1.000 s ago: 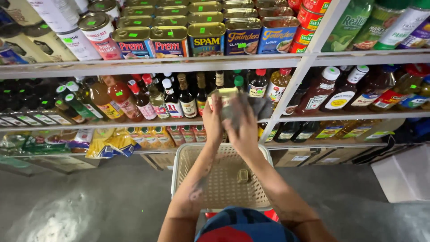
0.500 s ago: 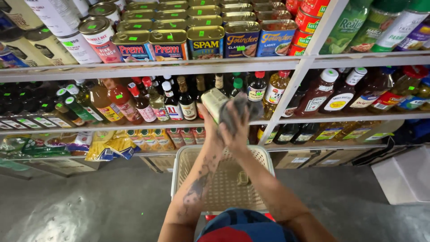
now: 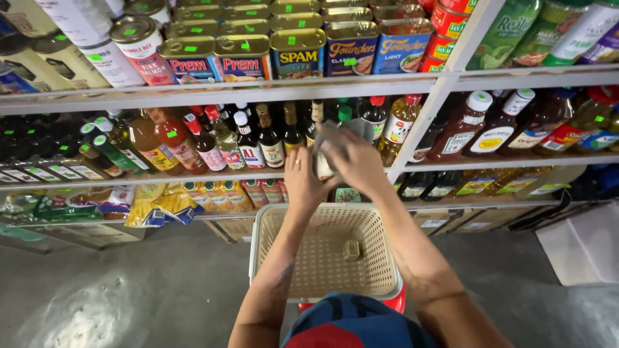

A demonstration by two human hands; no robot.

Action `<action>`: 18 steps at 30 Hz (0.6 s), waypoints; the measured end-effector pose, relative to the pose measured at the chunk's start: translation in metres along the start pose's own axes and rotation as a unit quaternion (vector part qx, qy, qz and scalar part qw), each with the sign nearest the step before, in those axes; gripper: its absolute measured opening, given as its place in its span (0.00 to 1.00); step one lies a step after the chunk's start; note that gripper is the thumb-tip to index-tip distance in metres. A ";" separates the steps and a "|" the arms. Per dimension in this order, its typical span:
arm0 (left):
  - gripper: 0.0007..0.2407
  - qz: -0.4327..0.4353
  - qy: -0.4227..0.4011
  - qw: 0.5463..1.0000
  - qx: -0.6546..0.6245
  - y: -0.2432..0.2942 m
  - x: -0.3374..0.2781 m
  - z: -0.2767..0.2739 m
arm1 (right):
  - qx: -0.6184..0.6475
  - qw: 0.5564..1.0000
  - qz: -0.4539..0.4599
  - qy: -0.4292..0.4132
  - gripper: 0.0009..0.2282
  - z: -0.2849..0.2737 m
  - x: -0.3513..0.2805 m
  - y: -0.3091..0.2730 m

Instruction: Cleaning individual cans with a cloth and placing them neatly on a grocery store shelf.

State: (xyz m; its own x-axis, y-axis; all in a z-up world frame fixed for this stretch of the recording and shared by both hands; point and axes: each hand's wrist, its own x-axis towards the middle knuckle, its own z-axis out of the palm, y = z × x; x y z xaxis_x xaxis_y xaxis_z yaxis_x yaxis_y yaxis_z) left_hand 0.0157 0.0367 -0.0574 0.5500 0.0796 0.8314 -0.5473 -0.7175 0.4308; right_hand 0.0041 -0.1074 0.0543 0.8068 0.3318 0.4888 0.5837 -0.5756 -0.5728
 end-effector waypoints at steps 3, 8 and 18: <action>0.37 0.045 0.000 0.997 0.055 0.025 0.007 -0.023 | 0.082 0.972 0.216 -0.036 0.19 0.001 0.009 0.001; 0.19 -0.302 -0.016 0.914 -0.270 0.035 0.020 -0.038 | 0.379 0.836 0.340 0.203 0.14 0.014 0.016 -0.005; 0.32 -0.575 -0.032 0.673 -0.464 0.038 0.035 -0.043 | 0.298 0.952 -0.069 0.020 0.24 0.020 -0.025 -0.023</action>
State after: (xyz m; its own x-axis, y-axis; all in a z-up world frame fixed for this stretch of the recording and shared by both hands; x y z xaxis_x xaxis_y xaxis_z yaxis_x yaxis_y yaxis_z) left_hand -0.0131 0.0413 0.0031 0.9561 0.1618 -0.2444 0.1225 0.5366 0.8349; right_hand -0.0282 -0.0872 0.0420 0.7218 0.3378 0.6040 0.6414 0.0015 -0.7672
